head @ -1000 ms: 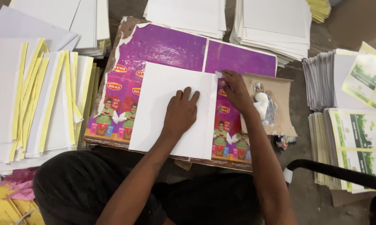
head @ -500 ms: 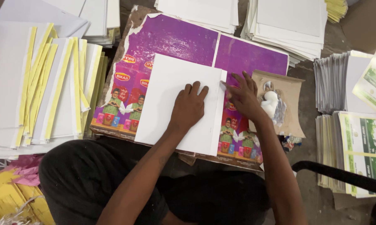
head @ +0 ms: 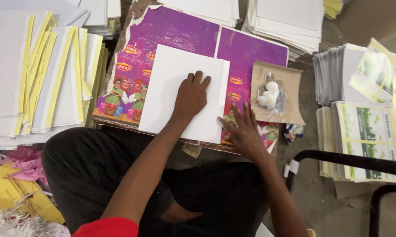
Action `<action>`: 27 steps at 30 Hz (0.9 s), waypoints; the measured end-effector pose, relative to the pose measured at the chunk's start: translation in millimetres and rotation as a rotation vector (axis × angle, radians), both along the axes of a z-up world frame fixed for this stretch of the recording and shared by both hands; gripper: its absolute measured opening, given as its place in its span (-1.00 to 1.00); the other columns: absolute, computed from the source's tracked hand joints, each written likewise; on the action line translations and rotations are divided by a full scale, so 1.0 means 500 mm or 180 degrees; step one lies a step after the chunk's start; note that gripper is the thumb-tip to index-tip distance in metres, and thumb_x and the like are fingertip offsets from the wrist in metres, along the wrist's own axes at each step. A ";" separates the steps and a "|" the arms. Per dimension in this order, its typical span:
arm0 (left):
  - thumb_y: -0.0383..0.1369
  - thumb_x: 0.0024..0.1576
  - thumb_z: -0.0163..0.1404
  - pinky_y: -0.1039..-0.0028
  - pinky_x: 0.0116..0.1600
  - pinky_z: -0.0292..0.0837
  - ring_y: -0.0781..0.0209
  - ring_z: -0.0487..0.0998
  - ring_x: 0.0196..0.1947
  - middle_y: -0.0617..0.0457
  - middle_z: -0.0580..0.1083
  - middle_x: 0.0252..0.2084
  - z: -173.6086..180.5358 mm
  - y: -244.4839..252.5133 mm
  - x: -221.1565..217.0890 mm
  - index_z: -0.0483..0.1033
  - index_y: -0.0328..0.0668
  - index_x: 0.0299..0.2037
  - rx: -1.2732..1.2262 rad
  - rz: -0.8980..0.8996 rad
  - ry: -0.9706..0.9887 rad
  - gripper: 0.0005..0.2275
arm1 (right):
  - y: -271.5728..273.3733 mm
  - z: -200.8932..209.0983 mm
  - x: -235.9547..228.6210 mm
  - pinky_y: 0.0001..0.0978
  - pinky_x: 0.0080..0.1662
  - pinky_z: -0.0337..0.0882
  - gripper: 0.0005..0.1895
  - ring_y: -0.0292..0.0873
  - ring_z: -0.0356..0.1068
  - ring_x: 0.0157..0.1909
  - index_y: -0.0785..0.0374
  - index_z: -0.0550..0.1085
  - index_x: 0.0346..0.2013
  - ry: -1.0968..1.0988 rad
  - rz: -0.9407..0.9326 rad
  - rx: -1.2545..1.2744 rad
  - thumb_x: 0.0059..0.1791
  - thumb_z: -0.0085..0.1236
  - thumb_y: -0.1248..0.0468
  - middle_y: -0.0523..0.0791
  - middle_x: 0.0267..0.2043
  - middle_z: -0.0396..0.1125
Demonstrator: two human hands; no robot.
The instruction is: The person applies glue to the spine of a white paper sheet and presses it onto a stack of similar sheets. The person repeats this process multiple times, handling individual sheets and applying glue by hand.
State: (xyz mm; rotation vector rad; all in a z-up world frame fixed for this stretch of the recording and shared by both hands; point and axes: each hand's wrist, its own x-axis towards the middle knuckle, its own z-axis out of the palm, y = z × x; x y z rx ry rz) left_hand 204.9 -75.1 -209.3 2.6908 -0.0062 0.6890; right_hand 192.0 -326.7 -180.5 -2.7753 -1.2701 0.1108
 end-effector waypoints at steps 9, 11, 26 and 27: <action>-0.45 0.04 0.09 0.28 -0.08 0.45 0.03 0.42 -0.02 -0.05 0.38 0.03 -0.014 -0.001 0.000 0.51 -0.17 0.11 0.0018 0.0031 -0.0159 -0.62 | -0.058 -0.018 -0.116 0.17 0.50 -0.42 -0.32 0.20 -0.51 0.63 -0.20 0.26 0.41 0.0161 -0.0041 0.0614 -0.03 0.14 0.18 -0.04 0.64 -0.32; -0.44 0.03 0.10 0.28 -0.08 0.45 0.03 0.42 -0.03 -0.06 0.37 0.02 -0.016 0.002 0.003 0.51 -0.17 0.11 0.0070 0.0039 -0.0159 -0.61 | -0.057 -0.015 -0.119 0.15 0.53 -0.43 -0.31 0.19 -0.53 0.66 -0.16 0.25 0.43 0.0260 -0.0168 0.0813 -0.02 0.10 0.22 -0.04 0.67 -0.32; -0.43 0.03 0.09 0.27 -0.08 0.44 0.02 0.41 -0.02 -0.07 0.38 0.03 -0.031 0.000 0.012 0.52 -0.16 0.09 -0.0004 0.0022 -0.0081 -0.63 | -0.053 -0.011 -0.152 0.14 0.50 -0.55 -0.46 0.17 -0.62 0.66 -0.22 0.33 0.39 0.0643 0.0059 0.0937 0.10 -0.05 -0.08 0.00 0.67 -0.30; -0.43 0.04 0.08 0.27 -0.09 0.44 0.02 0.41 -0.02 -0.08 0.38 0.03 -0.031 0.002 0.013 0.52 -0.16 0.09 0.0015 0.0025 -0.0028 -0.64 | -0.063 -0.001 -0.161 0.13 0.53 -0.53 -0.51 0.17 -0.60 0.69 -0.23 0.37 0.37 0.0970 0.0116 0.1479 0.13 -0.11 -0.08 -0.01 0.69 -0.27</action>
